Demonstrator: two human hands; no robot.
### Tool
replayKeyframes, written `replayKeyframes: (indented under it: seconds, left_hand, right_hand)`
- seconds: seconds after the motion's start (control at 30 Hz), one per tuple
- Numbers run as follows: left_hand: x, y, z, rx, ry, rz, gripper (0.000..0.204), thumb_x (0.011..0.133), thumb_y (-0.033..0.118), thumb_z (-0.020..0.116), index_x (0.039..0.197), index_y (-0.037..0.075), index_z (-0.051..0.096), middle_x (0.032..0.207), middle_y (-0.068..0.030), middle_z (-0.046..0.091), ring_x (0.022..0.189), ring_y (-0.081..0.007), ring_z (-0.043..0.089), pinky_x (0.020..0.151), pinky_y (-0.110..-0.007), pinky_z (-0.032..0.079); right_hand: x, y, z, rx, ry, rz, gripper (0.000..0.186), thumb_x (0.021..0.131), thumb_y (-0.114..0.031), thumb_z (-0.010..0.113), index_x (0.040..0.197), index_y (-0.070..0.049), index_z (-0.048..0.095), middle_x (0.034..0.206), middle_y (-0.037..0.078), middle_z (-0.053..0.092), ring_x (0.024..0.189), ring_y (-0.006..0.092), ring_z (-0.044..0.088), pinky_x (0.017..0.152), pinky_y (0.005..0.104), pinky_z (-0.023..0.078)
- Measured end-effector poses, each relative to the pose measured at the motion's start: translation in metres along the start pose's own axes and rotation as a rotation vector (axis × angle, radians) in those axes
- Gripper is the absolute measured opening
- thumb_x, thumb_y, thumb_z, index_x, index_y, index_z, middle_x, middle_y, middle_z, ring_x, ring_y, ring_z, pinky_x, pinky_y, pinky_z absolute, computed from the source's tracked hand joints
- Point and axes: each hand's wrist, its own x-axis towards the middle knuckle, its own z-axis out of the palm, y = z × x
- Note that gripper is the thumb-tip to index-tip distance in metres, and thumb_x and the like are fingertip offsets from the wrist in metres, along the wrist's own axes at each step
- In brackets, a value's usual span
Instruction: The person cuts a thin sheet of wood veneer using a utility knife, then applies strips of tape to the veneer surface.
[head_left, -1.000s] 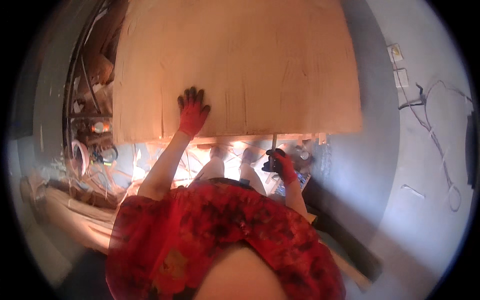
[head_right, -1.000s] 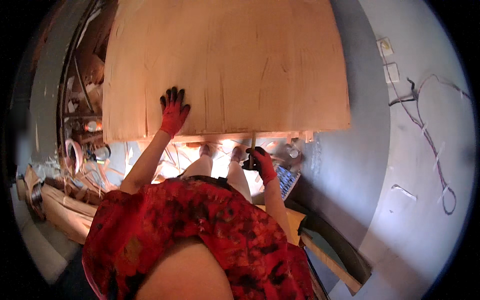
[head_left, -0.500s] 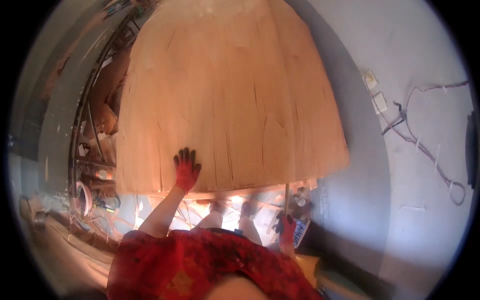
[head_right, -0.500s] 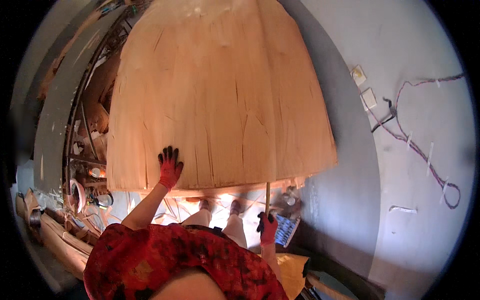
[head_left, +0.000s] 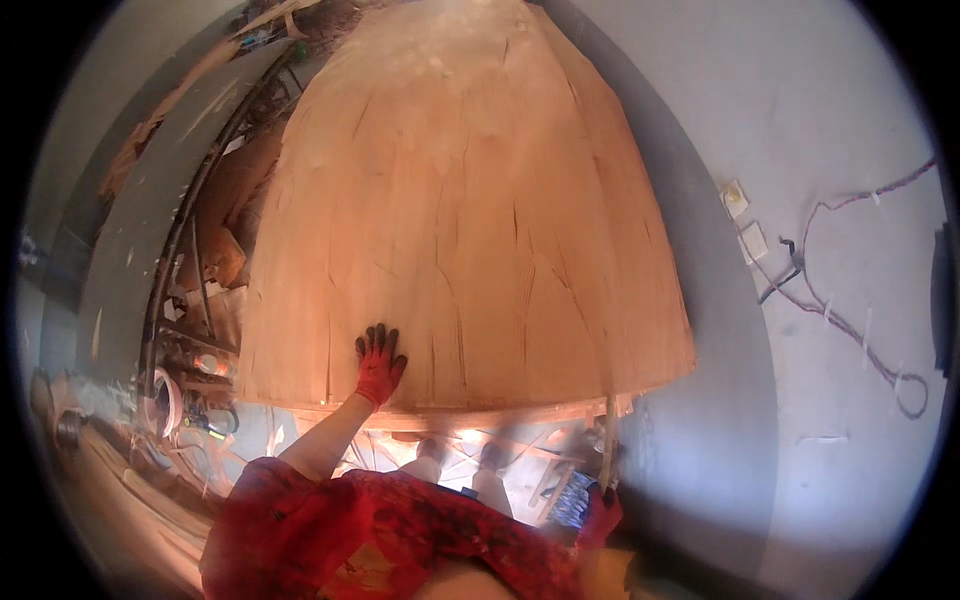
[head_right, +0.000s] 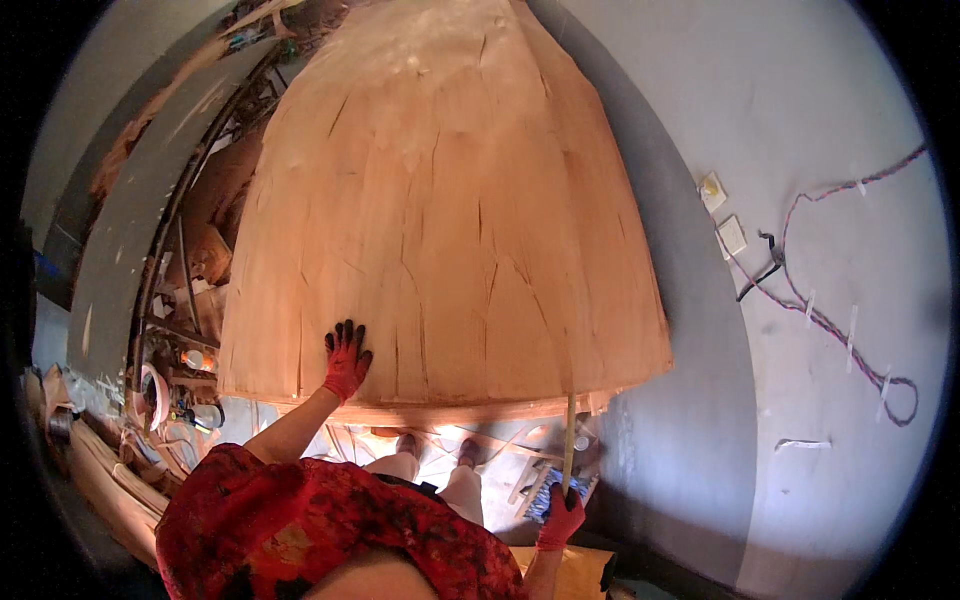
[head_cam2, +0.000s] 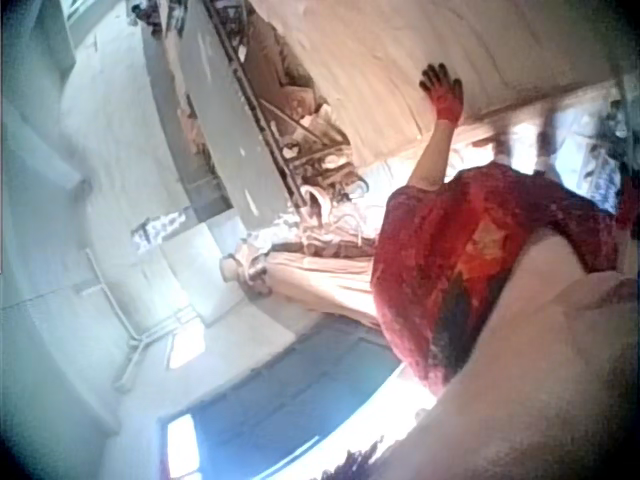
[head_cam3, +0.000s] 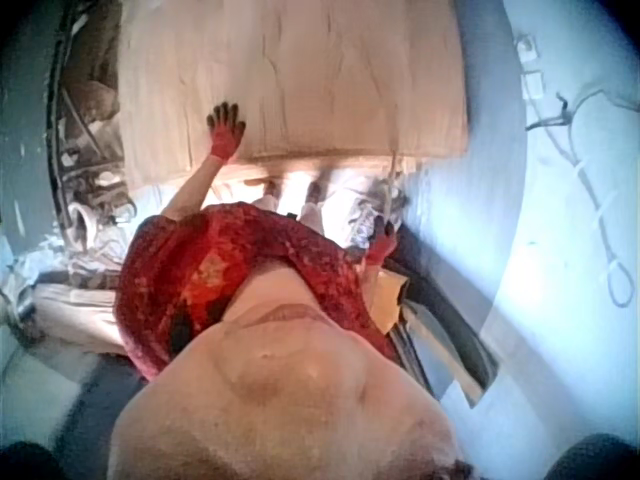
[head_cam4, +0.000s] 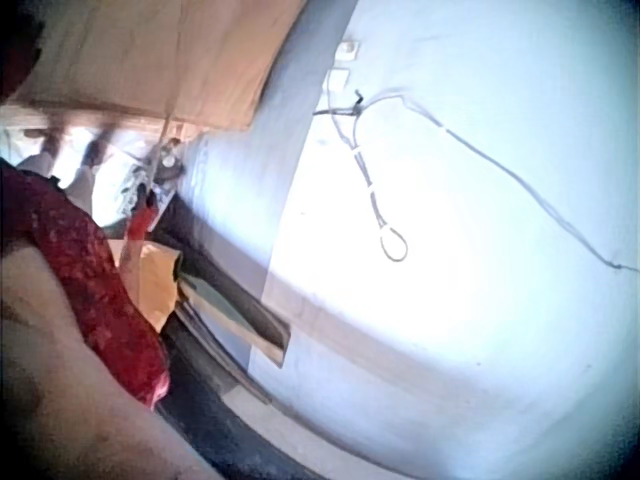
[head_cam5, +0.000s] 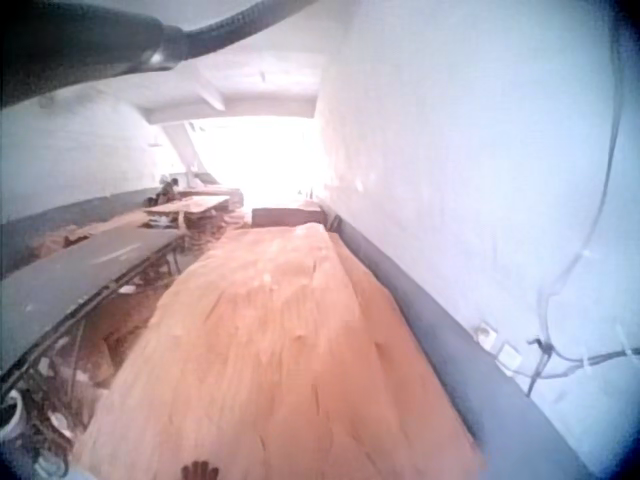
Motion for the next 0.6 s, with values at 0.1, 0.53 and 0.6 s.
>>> replayKeyframes:
  seconds: [0.1,0.53,0.6]
  left_hand:
    - [-0.004,-0.006,-0.002,0.034,0.005,-0.013,0.066,0.096,0.033,0.057,0.153,0.008,0.036,0.161,-0.0251,0.025,0.150,-0.0462,0.016,0.121,-0.060,0.008]
    - [-0.006,-0.007,0.006,0.079,0.003,0.007,0.065,0.097,0.033,0.055,0.153,0.007,0.036,0.161,-0.0245,0.024,0.149,-0.0475,0.018,0.120,-0.062,0.009]
    - [-0.006,-0.007,0.007,0.103,0.002,0.001,0.065,0.097,0.033,0.055,0.153,0.007,0.035,0.162,-0.0242,0.024,0.149,-0.0471,0.017,0.121,-0.061,0.008]
  right_hand:
    - [-0.005,-0.022,0.000,0.059,-0.023,0.179,0.019,0.088,-0.019,0.076,0.081,-0.003,0.068,0.062,-0.009,0.051,0.052,0.0027,0.039,0.047,0.0239,0.029]
    - [0.016,0.010,0.016,0.059,-0.133,0.139,0.024,0.092,-0.026,0.073,0.090,-0.003,0.067,0.066,-0.002,0.056,0.051,0.0067,0.048,0.045,0.0262,0.038]
    - [0.029,0.013,0.019,0.095,-0.215,0.092,0.025,0.093,-0.028,0.072,0.098,-0.004,0.068,0.066,-0.001,0.056,0.050,0.0092,0.053,0.045,0.0260,0.041]
